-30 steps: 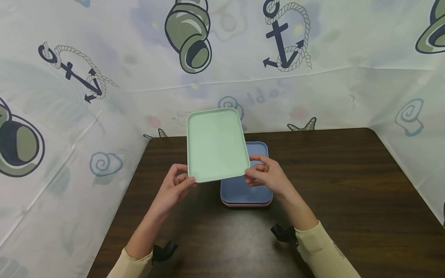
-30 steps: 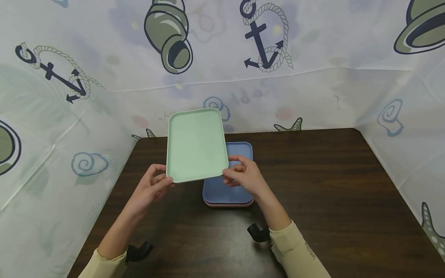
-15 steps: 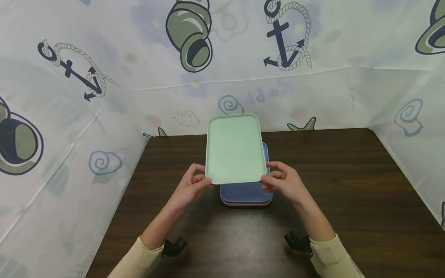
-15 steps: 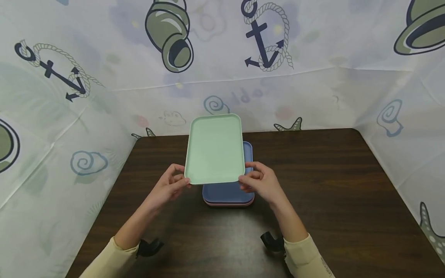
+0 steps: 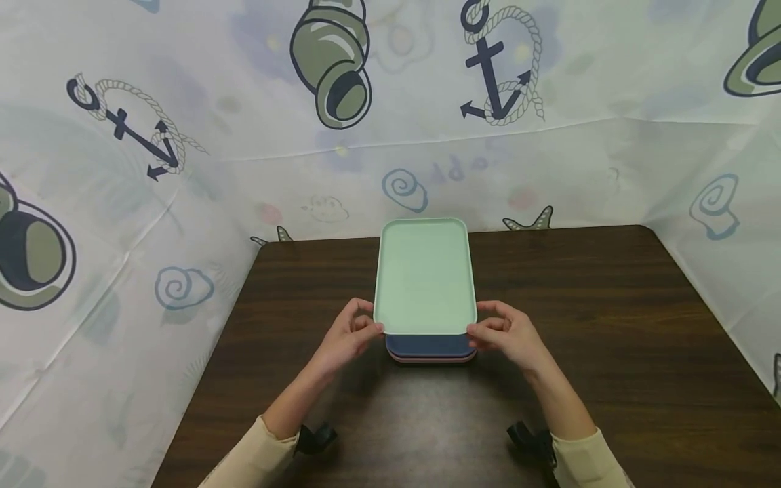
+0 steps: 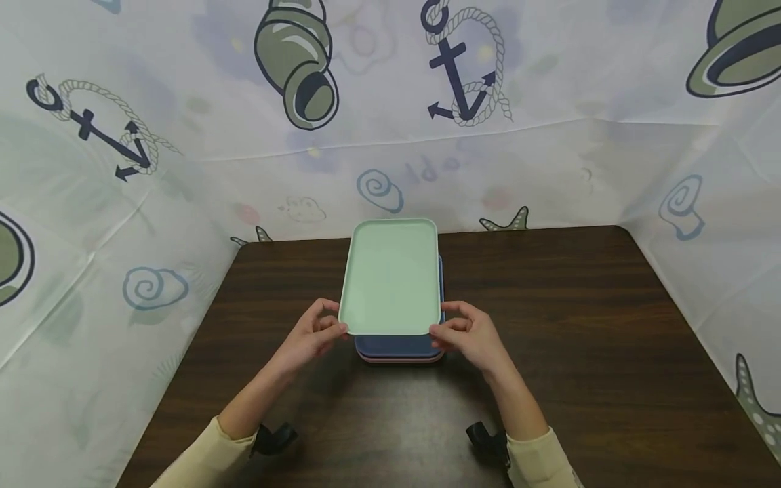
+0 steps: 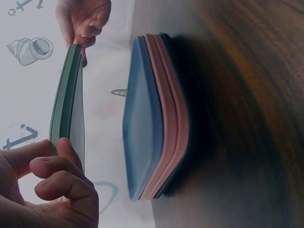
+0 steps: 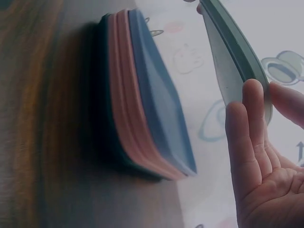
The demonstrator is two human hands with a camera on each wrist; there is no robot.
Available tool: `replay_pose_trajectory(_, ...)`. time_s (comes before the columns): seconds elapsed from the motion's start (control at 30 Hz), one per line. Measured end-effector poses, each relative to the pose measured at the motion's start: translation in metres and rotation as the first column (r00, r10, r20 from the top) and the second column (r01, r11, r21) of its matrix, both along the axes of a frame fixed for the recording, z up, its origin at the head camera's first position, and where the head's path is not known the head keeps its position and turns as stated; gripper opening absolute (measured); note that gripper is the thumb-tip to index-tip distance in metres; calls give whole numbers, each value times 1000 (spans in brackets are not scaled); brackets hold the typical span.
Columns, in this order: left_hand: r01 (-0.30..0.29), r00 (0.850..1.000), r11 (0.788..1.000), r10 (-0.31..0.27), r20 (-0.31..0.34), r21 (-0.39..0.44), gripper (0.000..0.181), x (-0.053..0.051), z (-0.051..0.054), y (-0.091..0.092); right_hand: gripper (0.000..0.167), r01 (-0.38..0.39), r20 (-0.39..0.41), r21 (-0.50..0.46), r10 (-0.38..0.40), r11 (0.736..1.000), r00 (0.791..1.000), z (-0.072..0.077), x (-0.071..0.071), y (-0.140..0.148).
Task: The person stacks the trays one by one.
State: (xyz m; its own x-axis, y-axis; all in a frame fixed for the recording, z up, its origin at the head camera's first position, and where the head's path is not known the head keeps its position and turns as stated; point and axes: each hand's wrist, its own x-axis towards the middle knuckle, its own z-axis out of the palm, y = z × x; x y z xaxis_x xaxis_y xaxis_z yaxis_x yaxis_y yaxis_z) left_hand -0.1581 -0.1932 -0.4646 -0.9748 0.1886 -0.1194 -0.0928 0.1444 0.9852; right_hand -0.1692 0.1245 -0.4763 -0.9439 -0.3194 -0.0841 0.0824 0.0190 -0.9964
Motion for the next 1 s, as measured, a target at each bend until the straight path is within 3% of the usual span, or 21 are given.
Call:
replay_pose_trajectory(0.33, -24, 999, 1000, 24, 21, -8, 31, -1, -20, 7, 54, 20, 57, 25, -22, 999, 998, -23, 2, 5)
replay_pose_trajectory(0.6, -45, 998, 998, 47, 47, -33, 33, 0, -31, 11, 56, 21, 77, 13, -22, 1000, 997, -29, 3, 7)
replay_pose_trajectory(0.93, -52, 996, 998, 54, 70, -31, 35, 3, -33, 16, 56, 25, 97, 7, -25, 1000, 995, -40, 2, 7)
replay_pose_trajectory(1.0, -64, 995, 998, 66, 71, -30, 35, 2, -38, 16, 55, 29, 106, 8, -30, 1000, 994, -41, 1, 7)
